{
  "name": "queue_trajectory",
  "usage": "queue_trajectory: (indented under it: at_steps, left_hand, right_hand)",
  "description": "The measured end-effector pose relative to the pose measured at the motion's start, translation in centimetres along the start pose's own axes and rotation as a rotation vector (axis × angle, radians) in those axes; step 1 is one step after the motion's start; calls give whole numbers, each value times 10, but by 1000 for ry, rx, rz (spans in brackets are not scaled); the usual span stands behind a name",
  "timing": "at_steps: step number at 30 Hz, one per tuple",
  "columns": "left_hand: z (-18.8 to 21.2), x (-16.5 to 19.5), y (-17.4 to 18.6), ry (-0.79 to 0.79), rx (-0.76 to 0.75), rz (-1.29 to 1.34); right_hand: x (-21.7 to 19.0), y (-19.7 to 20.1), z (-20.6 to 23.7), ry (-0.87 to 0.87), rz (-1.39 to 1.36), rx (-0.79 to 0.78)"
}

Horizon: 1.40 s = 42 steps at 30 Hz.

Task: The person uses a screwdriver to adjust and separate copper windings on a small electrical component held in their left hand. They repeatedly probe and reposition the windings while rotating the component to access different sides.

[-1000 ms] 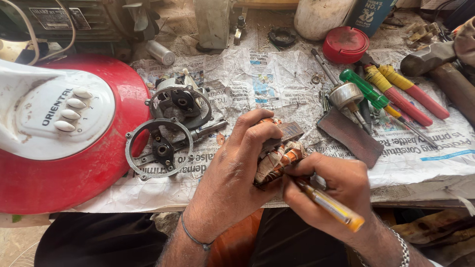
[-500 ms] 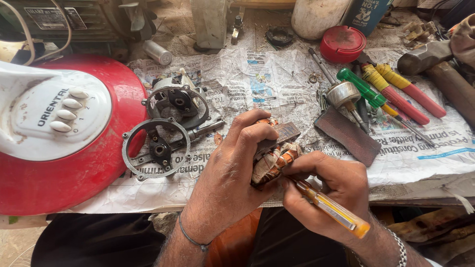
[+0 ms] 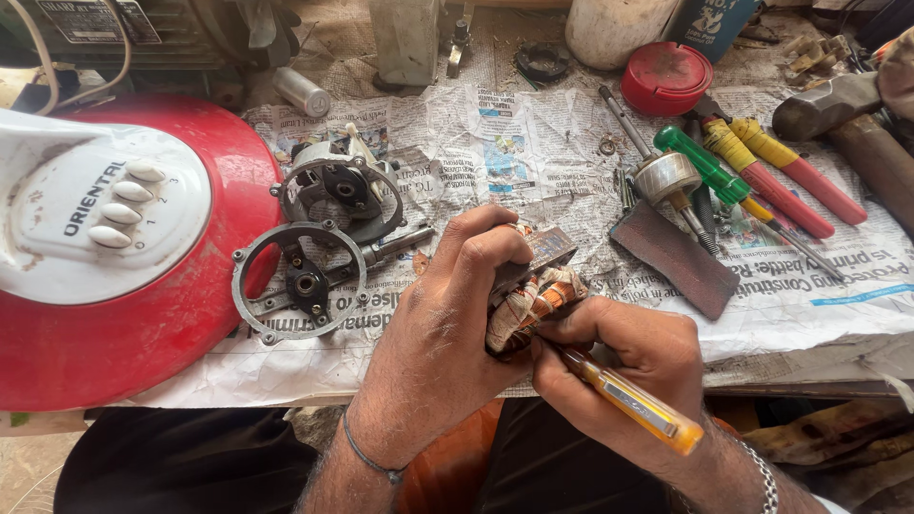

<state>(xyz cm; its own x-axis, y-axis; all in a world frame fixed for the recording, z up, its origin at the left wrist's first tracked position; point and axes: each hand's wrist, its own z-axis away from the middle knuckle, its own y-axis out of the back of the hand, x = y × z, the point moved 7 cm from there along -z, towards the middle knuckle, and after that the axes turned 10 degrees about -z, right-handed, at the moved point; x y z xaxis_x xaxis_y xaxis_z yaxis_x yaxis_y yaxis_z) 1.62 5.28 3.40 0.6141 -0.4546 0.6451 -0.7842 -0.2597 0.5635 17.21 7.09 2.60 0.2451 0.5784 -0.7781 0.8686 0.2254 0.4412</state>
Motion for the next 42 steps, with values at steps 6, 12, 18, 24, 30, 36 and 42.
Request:
queue_trajectory:
  at_steps: [6, 12, 18, 24, 30, 36, 42]
  left_hand:
    - [0, 1, -1, 5, -7, 5]
    - [0, 1, 0, -9, -3, 1]
    - [1, 2, 0, -5, 3, -16]
    - [0, 1, -2, 6, -15, 15]
    - [1, 3, -1, -14, -2, 14]
    - [0, 1, -2, 9, -13, 14]
    - [0, 2, -1, -3, -4, 10]
  right_hand:
    - [-3, -2, -3, 23, -13, -34]
    - [-1, 0, -4, 20, -21, -35]
    - [0, -1, -2, 13, -28, -26]
    - [-2, -2, -1, 48, 19, -1]
    - [-2, -2, -1, 61, 33, -16]
    - [-2, -1, -1, 67, 51, -6]
    - [0, 1, -1, 57, 31, -6]
